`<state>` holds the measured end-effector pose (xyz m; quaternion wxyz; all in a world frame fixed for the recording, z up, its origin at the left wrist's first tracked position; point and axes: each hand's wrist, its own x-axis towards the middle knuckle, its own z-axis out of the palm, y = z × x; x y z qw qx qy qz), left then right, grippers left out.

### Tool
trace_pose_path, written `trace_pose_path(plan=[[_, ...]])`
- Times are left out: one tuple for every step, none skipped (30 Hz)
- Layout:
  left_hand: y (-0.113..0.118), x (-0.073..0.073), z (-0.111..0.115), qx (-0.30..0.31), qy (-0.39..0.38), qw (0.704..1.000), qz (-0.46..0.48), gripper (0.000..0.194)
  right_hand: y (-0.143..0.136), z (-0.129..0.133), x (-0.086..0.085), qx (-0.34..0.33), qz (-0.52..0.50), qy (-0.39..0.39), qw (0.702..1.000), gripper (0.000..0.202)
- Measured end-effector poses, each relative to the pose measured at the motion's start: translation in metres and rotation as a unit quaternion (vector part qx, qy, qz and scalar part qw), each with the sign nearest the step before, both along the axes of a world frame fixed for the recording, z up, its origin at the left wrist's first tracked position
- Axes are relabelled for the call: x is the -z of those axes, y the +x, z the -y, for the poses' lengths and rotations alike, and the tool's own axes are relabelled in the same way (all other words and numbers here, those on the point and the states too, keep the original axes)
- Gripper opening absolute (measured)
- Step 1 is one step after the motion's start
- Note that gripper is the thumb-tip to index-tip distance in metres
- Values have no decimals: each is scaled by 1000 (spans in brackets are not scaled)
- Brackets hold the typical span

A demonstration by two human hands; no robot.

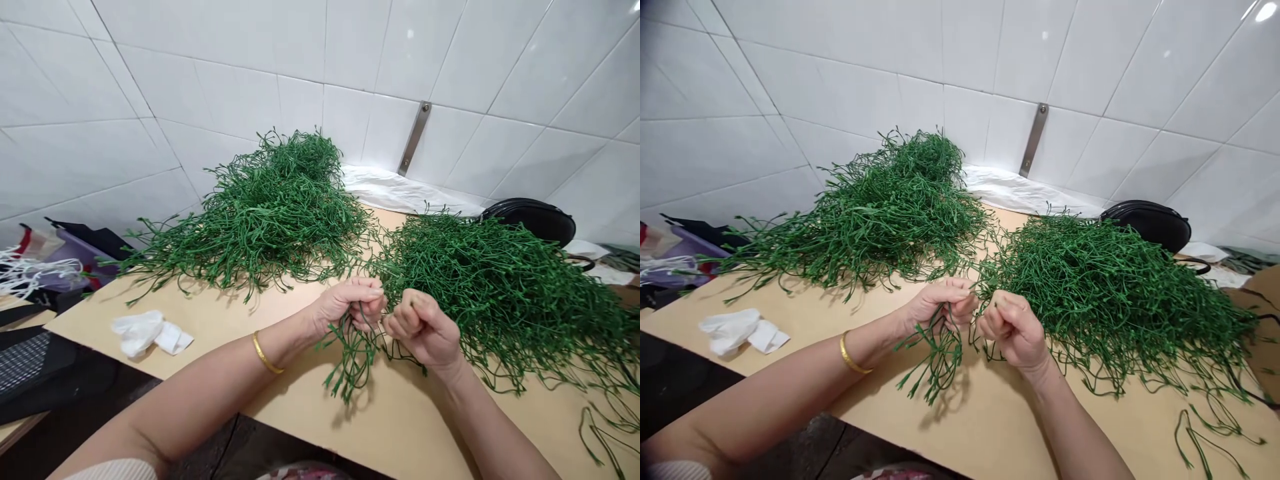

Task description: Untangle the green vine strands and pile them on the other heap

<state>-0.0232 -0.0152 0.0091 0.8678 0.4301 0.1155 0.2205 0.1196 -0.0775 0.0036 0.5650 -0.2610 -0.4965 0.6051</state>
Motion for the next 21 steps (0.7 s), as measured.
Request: trace_pose_path(plan=[[0, 0, -3, -24, -17, 999, 16, 28, 2, -1, -2, 34, 14, 5, 999, 34], [0, 0, -7, -59, -33, 997, 28, 27, 4, -3, -4, 81, 53, 12, 995, 34], [0, 0, -12, -104, -46, 993, 34, 25, 8, -5, -5, 137, 118, 20, 983, 34], [0, 1, -17, -145, -55, 987, 35, 22, 12, -7, -5, 195, 205, 35, 958, 33], [0, 2, -23, -186, -60, 980, 31, 20, 16, -9, -4, 254, 305, 61, 916, 34], [-1, 3, -29, -211, -63, 975, 15, 17, 20, -11, -3, 301, 410, 93, 856, 32], [-2, 4, -33, -236, -61, 970, 0, 14, 24, -12, -1, 334, 508, 131, 783, 29], [-3, 5, -36, -253, -61, 966, -15, 12, 27, -14, 1, 357, 592, 172, 702, 26], [-3, 5, -39, -262, -62, 963, -29, 10, 29, -16, 3, 378, 656, 202, 621, 22], [-4, 6, -39, -264, -62, 962, -36, 7, 30, -17, 4, 396, 698, 226, 552, 20], [-4, 6, -40, -265, -65, 961, -39, 5, 31, -17, 5, 411, 722, 242, 501, 19], [-3, 7, -39, -266, -67, 961, -39, 4, 31, -17, 6, 427, 731, 251, 469, 19], [-2, 8, -38, -269, -68, 960, -35, 5, 30, -16, 5, 440, 730, 256, 457, 20], [0, 9, -38, -269, -68, 960, -30, 6, 28, -15, 3, 450, 720, 256, 462, 20], [1, 11, -38, -267, -69, 961, -24, 8, 26, -13, -1, 456, 706, 253, 479, 20], [3, 12, -38, -263, -70, 962, -20, 10, 23, -10, -5, 460, 687, 248, 504, 20], [5, 14, -38, -255, -72, 964, -19, 11, 20, -8, -9, 459, 668, 244, 532, 20], [7, 14, -39, -245, -74, 966, -22, 13, 16, -6, -13, 454, 651, 242, 558, 20], [8, 13, -40, -237, -74, 968, -28, 14, 12, -5, -16, 449, 638, 242, 578, 20], [10, 12, -40, -231, -68, 970, -36, 15, 9, -4, -18, 444, 627, 245, 591, 20], [11, 9, -40, -226, -55, 972, -47, 16, 5, -4, -19, 439, 620, 250, 600, 20]])
